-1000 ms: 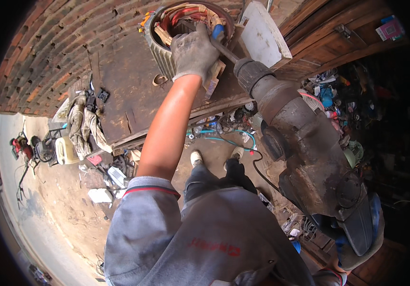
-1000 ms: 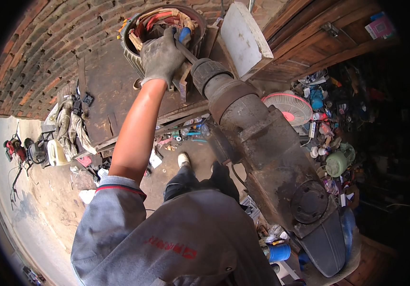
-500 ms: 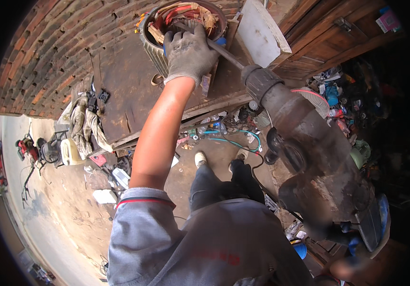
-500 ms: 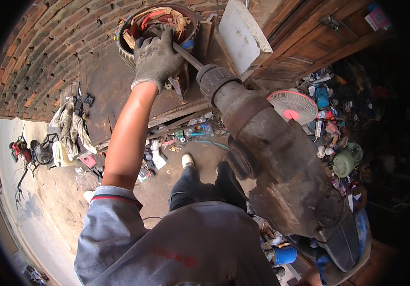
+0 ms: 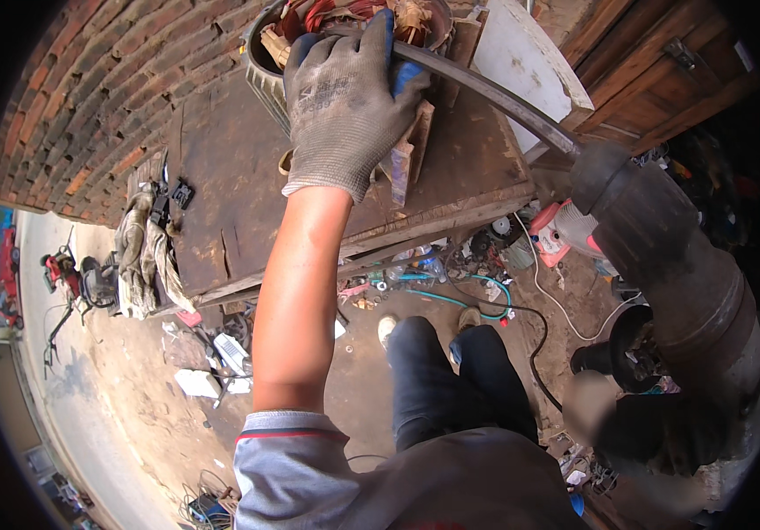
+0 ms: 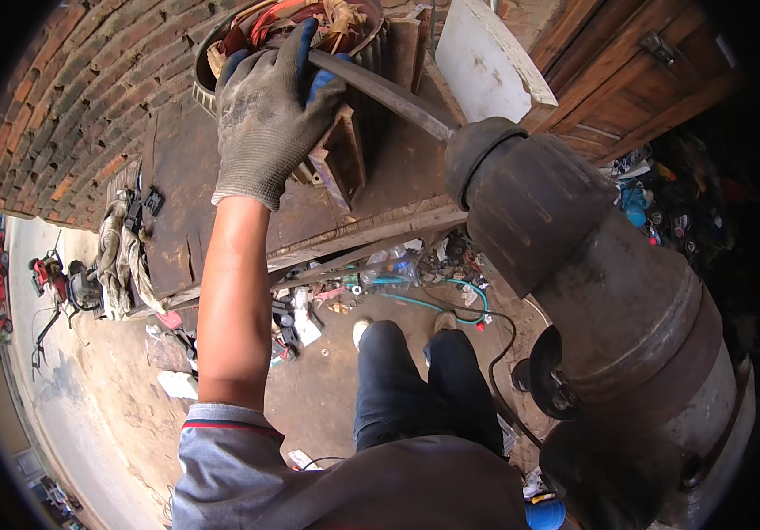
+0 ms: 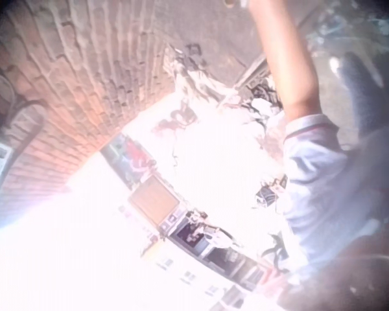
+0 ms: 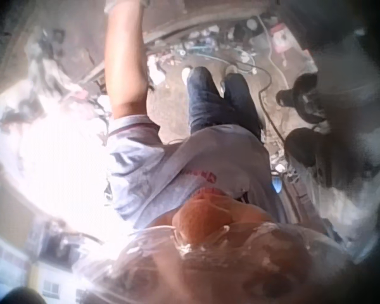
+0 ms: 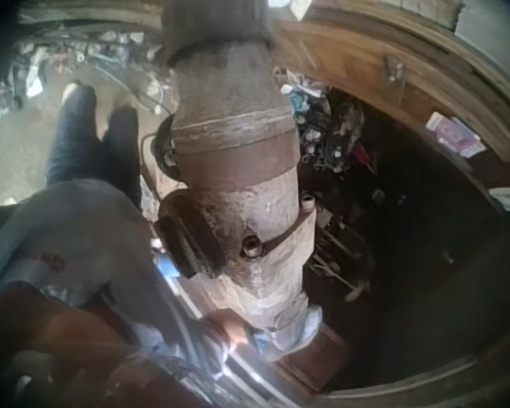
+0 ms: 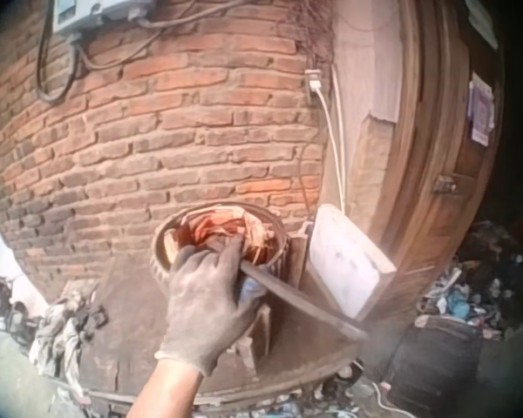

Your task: The person uses a rotary hammer drill to repeatedly strike and loosen copper windings inside a cylindrical motor stator placed on a workbench. The person holds the stator with one hand while operating the drill with the other, working around the circumference of the stator.

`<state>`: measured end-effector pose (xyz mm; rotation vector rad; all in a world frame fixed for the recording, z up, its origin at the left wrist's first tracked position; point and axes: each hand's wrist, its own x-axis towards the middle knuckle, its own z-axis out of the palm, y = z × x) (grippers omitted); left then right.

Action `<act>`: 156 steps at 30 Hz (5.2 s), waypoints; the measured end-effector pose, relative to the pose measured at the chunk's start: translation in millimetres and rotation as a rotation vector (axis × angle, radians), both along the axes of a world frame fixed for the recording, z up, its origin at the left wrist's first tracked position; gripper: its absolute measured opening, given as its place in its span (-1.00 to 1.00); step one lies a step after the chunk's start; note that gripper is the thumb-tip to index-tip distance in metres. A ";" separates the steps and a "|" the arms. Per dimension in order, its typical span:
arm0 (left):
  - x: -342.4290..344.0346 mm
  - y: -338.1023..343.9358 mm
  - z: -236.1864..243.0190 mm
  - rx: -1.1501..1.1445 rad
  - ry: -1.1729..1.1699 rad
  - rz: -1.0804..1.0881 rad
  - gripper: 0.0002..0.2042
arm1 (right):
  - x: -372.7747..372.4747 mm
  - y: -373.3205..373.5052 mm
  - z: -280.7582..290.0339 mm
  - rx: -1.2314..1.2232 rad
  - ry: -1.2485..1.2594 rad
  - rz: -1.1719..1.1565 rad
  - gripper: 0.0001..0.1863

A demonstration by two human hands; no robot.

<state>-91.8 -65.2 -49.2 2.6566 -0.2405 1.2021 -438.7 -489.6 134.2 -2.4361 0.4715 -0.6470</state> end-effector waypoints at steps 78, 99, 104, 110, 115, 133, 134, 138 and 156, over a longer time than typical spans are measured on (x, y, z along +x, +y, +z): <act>55.9 -81.4 32.4 -0.323 0.336 0.594 -0.51 | 296.3 -121.4 78.7 0.169 0.060 0.154 -0.82; 56.7 -81.5 26.9 -0.255 0.345 0.639 -0.55 | 291.0 -161.2 54.3 0.005 0.086 0.621 -0.56; 57.0 -80.8 26.4 -0.246 0.329 0.631 -0.55 | 284.3 -152.9 63.9 0.183 0.262 0.529 -0.55; 57.2 -81.5 27.8 -0.234 0.314 0.631 -0.52 | 284.9 -151.5 64.2 0.069 0.185 0.623 -0.58; 57.0 -78.6 25.5 -0.245 0.324 0.638 -0.48 | 288.8 -123.7 74.4 0.329 0.300 0.609 -0.53; -39.8 -110.1 5.8 -0.329 0.219 0.738 0.10 | 273.3 -129.5 61.5 0.132 0.078 0.864 -0.31; -41.8 -111.2 -0.1 -0.486 0.129 0.713 0.10 | 272.8 -132.6 61.4 0.121 0.108 0.827 -0.30; -35.3 -117.4 -38.2 -1.001 -0.194 0.549 0.12 | 270.4 -119.1 66.0 0.012 0.013 0.929 -0.23; 0.4 -101.4 -77.0 -1.357 -0.560 0.512 -0.71 | 204.9 -75.6 76.1 0.070 -0.150 0.736 -0.15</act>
